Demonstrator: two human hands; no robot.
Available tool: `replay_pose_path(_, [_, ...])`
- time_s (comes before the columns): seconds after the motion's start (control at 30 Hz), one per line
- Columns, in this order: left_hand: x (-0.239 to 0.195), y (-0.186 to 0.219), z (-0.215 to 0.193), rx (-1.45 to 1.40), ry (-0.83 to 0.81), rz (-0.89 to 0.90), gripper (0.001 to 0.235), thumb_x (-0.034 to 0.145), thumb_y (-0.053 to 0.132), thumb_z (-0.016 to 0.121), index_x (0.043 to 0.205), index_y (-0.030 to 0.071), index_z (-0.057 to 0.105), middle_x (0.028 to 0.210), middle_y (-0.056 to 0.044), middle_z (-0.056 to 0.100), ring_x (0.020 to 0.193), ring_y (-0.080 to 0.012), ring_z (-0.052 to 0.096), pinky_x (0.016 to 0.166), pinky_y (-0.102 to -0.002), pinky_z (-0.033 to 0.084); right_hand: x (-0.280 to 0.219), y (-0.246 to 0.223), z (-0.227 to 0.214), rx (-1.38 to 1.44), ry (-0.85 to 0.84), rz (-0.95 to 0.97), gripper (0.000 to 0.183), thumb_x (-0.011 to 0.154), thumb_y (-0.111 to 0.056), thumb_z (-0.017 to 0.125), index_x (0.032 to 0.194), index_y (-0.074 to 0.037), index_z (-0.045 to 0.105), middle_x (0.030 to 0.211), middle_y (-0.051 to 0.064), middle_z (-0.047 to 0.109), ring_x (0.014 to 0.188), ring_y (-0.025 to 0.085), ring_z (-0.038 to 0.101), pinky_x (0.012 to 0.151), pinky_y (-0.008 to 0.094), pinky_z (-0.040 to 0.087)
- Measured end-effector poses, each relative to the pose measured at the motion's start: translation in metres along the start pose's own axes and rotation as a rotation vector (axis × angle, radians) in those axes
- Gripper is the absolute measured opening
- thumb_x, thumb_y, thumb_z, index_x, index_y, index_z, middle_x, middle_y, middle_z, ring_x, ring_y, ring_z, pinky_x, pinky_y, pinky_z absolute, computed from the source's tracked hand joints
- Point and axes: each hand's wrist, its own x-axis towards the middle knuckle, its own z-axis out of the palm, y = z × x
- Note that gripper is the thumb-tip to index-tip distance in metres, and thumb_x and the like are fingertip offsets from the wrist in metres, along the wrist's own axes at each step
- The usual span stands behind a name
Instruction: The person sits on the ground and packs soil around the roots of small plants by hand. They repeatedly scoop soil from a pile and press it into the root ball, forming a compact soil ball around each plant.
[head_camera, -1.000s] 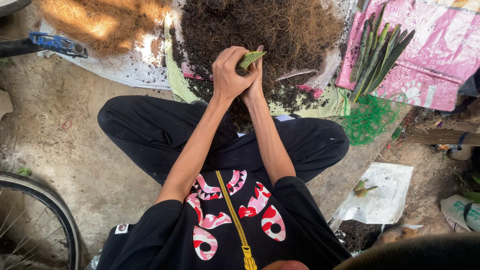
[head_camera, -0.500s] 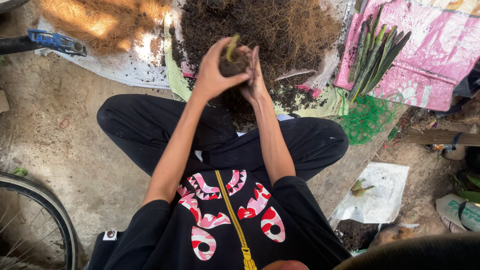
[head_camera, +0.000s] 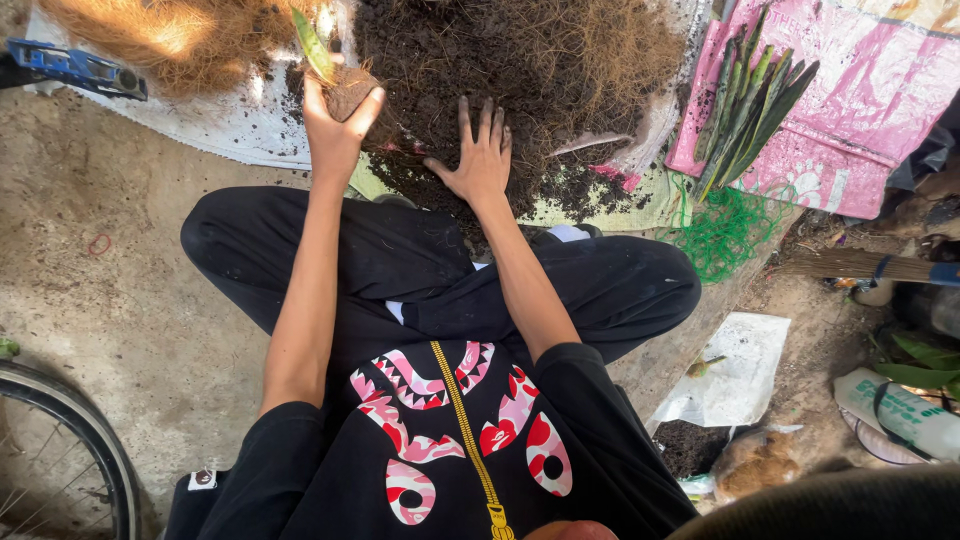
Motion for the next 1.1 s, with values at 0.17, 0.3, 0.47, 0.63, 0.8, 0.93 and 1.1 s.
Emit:
replay_pose_path(0.17, [-0.004, -0.006, 0.002, -0.043, 0.086, -0.072, 0.054, 0.091, 0.017, 0.084, 0.133, 0.010, 0.051, 0.112, -0.008, 0.069, 0.102, -0.0189, 0.071, 0.091, -0.034, 0.060, 0.030, -0.009, -0.002, 0.052, 0.059, -0.051, 0.136, 0.065, -0.096, 0.070, 0.161, -0.028, 0.001, 0.164, 0.025, 0.013, 0.150, 0.045, 0.026, 0.122, 0.060, 0.025])
replay_pose_path(0.3, [-0.007, -0.008, 0.005, -0.097, 0.124, -0.094, 0.056, 0.089, 0.017, 0.085, 0.134, 0.008, 0.052, 0.113, -0.008, 0.069, 0.103, -0.0197, 0.070, 0.094, -0.035, 0.058, 0.066, -0.019, 0.003, 0.080, 0.157, -0.050, 0.132, 0.067, -0.094, 0.071, 0.160, -0.032, 0.002, 0.167, 0.027, 0.012, 0.143, 0.046, 0.037, 0.116, 0.062, 0.033])
replay_pose_path(0.47, [-0.007, -0.009, 0.006, -0.118, 0.157, -0.114, 0.056, 0.089, 0.016, 0.084, 0.134, 0.006, 0.051, 0.115, -0.009, 0.067, 0.106, -0.0206, 0.067, 0.097, -0.036, 0.055, 0.101, -0.036, 0.018, 0.067, 0.231, -0.058, 0.110, 0.072, -0.076, 0.082, 0.156, -0.037, 0.024, 0.157, 0.024, 0.030, 0.139, 0.053, 0.036, 0.111, 0.063, 0.039])
replay_pose_path(0.63, [-0.003, -0.009, 0.009, -0.150, 0.168, -0.138, 0.053, 0.089, 0.015, 0.082, 0.132, 0.006, 0.052, 0.119, -0.009, 0.065, 0.111, -0.0202, 0.066, 0.104, -0.036, 0.051, 0.093, -0.035, 0.027, 0.175, 0.267, -0.112, 0.082, 0.072, -0.033, 0.091, 0.144, -0.026, 0.050, 0.142, 0.020, 0.049, 0.136, 0.049, 0.042, 0.113, 0.059, 0.043])
replay_pose_path(0.8, [-0.002, -0.006, 0.009, -0.146, 0.178, -0.176, 0.052, 0.089, 0.016, 0.082, 0.131, 0.007, 0.052, 0.117, -0.009, 0.065, 0.108, -0.0203, 0.065, 0.102, -0.036, 0.051, 0.090, -0.028, 0.031, 0.237, 0.155, -0.115, 0.068, 0.075, -0.006, 0.083, 0.138, -0.016, 0.059, 0.121, 0.016, 0.067, 0.111, 0.033, 0.065, 0.099, 0.048, 0.058])
replay_pose_path(0.93, [-0.004, -0.008, 0.009, -0.101, 0.184, -0.115, 0.051, 0.091, 0.016, 0.084, 0.131, 0.007, 0.054, 0.117, -0.010, 0.065, 0.110, -0.0213, 0.065, 0.105, -0.037, 0.049, 0.097, -0.009, 0.033, 0.737, 0.260, -0.056, 0.037, 0.089, -0.020, 0.074, 0.125, -0.013, 0.067, 0.098, 0.003, 0.075, 0.074, 0.015, 0.072, 0.070, 0.036, 0.065])
replay_pose_path(1.1, [-0.006, -0.008, 0.008, -0.129, 0.194, -0.142, 0.050, 0.089, 0.019, 0.084, 0.128, 0.007, 0.054, 0.114, -0.010, 0.067, 0.108, -0.0203, 0.066, 0.103, -0.037, 0.049, 0.107, 0.022, 0.017, 0.785, 0.040, 0.276, 0.055, 0.105, -0.049, 0.071, 0.103, 0.006, 0.072, 0.086, 0.013, 0.074, 0.067, 0.014, 0.065, 0.069, 0.032, 0.054])
